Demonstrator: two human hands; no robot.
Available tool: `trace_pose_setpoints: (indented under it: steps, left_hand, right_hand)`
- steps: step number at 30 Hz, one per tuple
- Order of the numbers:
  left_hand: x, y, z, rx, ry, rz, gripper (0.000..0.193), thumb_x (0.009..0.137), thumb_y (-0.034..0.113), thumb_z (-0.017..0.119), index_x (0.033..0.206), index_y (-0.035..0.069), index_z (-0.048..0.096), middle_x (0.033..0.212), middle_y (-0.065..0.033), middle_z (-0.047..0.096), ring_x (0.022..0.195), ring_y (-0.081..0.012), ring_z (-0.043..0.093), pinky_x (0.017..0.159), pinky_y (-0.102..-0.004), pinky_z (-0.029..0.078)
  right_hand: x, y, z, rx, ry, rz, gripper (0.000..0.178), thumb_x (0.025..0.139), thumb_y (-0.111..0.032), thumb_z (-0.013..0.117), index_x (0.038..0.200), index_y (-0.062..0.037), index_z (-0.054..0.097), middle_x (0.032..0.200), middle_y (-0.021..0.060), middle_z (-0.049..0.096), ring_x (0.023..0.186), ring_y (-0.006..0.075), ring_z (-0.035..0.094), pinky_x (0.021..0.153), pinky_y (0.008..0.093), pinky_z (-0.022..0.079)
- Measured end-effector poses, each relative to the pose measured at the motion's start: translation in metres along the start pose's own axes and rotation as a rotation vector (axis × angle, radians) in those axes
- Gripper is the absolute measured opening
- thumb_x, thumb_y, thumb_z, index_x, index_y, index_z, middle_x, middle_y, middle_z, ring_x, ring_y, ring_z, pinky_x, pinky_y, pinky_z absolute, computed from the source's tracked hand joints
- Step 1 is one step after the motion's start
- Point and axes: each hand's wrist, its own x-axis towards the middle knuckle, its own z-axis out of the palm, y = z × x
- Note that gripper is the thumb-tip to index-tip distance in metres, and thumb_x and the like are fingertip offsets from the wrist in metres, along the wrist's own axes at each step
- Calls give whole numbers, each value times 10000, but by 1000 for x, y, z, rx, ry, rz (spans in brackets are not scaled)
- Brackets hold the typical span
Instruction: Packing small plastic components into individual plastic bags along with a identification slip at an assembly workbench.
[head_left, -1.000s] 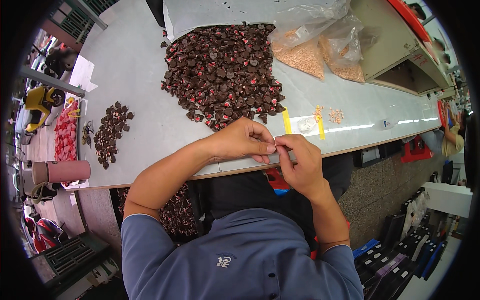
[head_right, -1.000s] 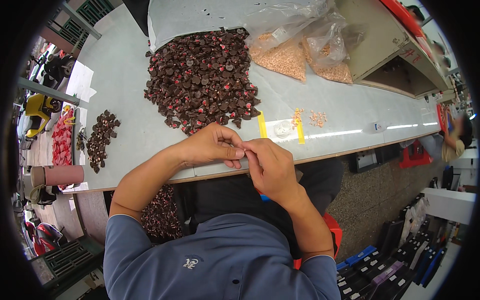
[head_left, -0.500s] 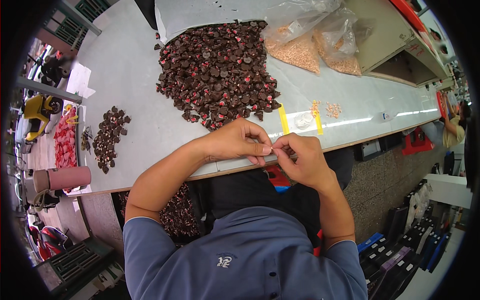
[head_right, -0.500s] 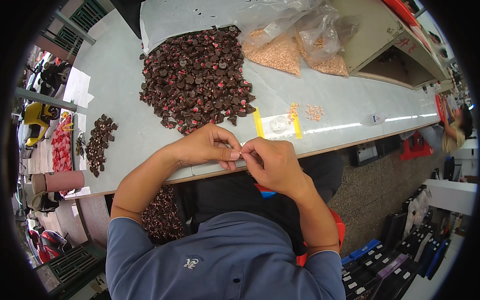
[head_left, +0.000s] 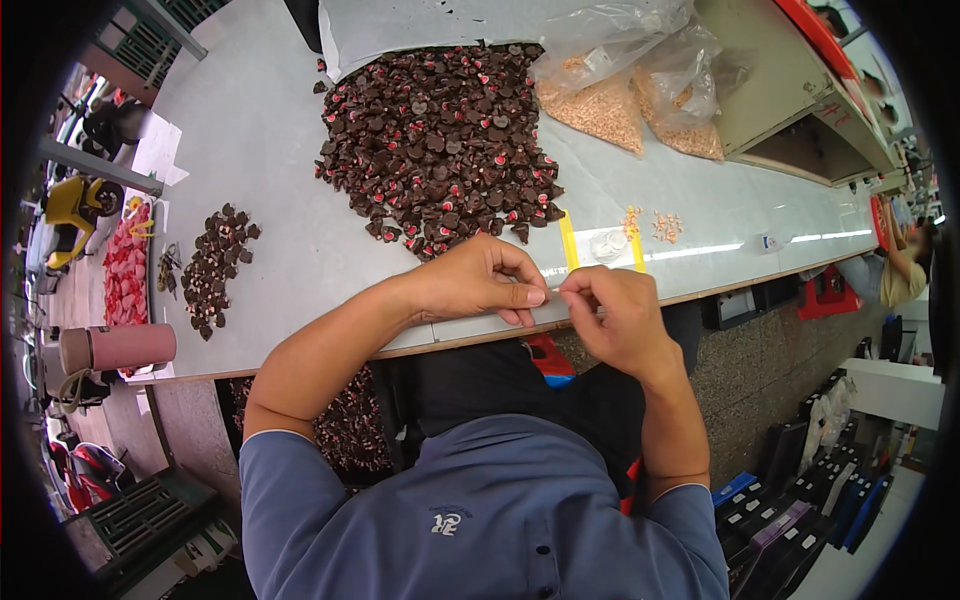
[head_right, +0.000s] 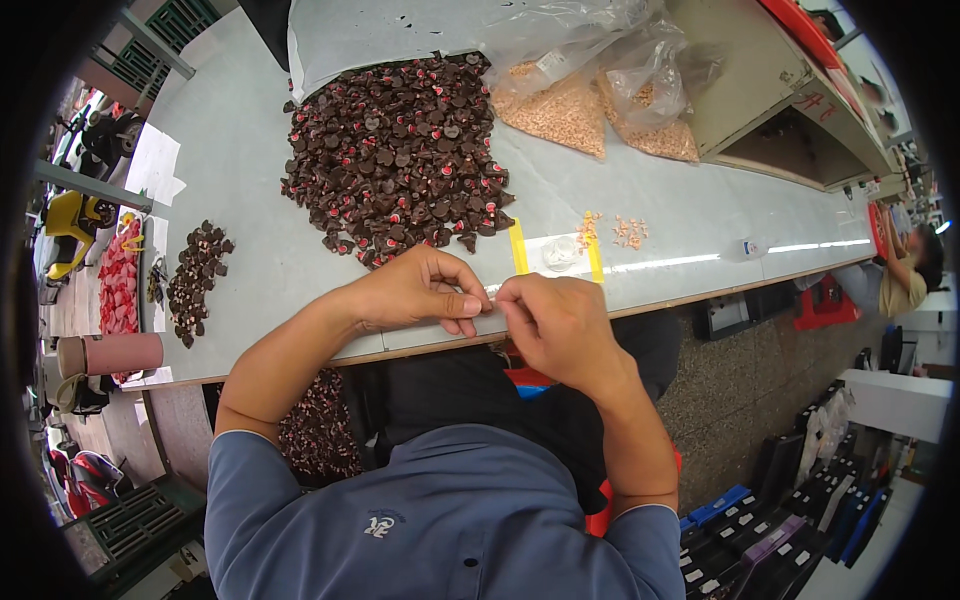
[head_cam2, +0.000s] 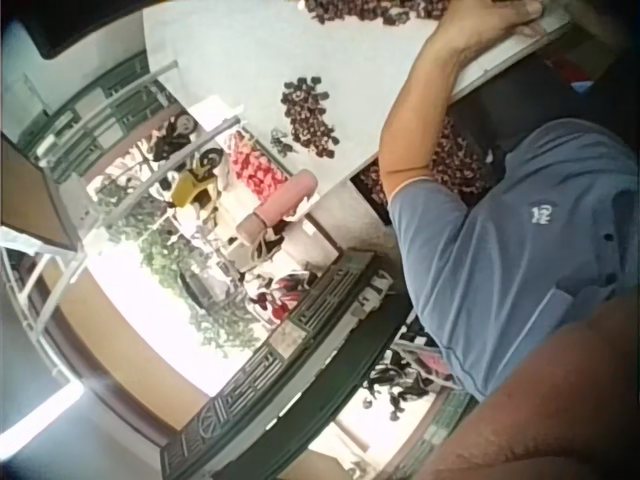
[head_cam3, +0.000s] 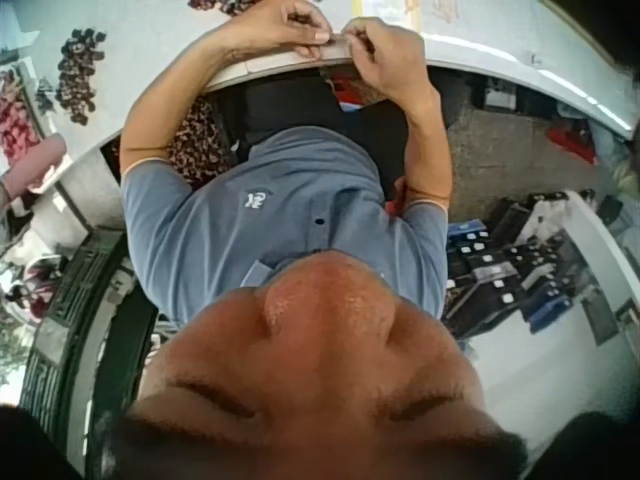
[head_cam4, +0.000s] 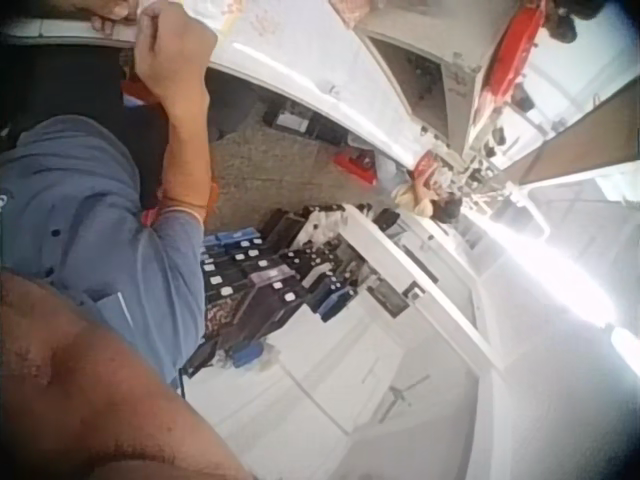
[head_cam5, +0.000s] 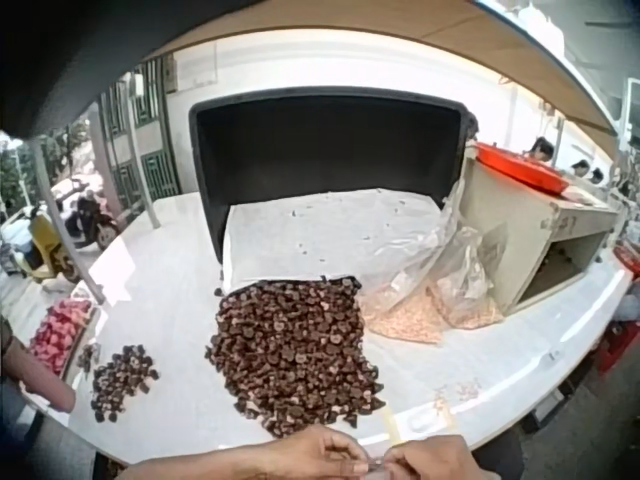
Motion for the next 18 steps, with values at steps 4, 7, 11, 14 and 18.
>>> trace_pose_setpoints:
  steps: [4,7,11,14,18]
  left_hand:
    - [0,2,1,-12,27,24,239,903,124,707,1078,-33,667,1019,-97,689,881,-173,709,733,-260,568]
    - [-2,1,-1,-21,35,43,249,899,113,708,1097,-32,663,1048,-100,684,883,-176,711,734,-260,566]
    - [-1,0,-2,-17,24,56,265,894,109,711,1113,-30,660,1082,-110,681,884,-178,710,724,-261,564]
    - [-3,1,-3,-9,35,55,271,888,102,716,1117,-30,660,1104,-122,679,865,-176,708,714,-262,562]
    - [-1,1,-2,-36,24,50,284,883,98,717,1129,-32,658,1105,-130,682,829,-172,701,707,-268,561]
  right_hand:
    - [6,4,-31,-103,9,38,105,798,38,681,861,-17,618,689,91,642,573,236,643,525,312,490]
    - [16,8,-52,-386,-83,34,106,802,-16,676,868,-49,600,712,118,645,611,306,634,557,378,492]
    - [24,17,-62,-549,-185,21,101,814,-46,665,869,-55,580,715,118,639,634,317,634,574,398,491]
    - [27,21,-58,-623,-231,32,92,823,-68,650,862,-59,566,718,117,635,645,325,630,584,410,485]
    - [29,23,-58,-675,-272,36,83,833,-76,643,854,-56,565,717,120,635,639,330,625,581,415,483]
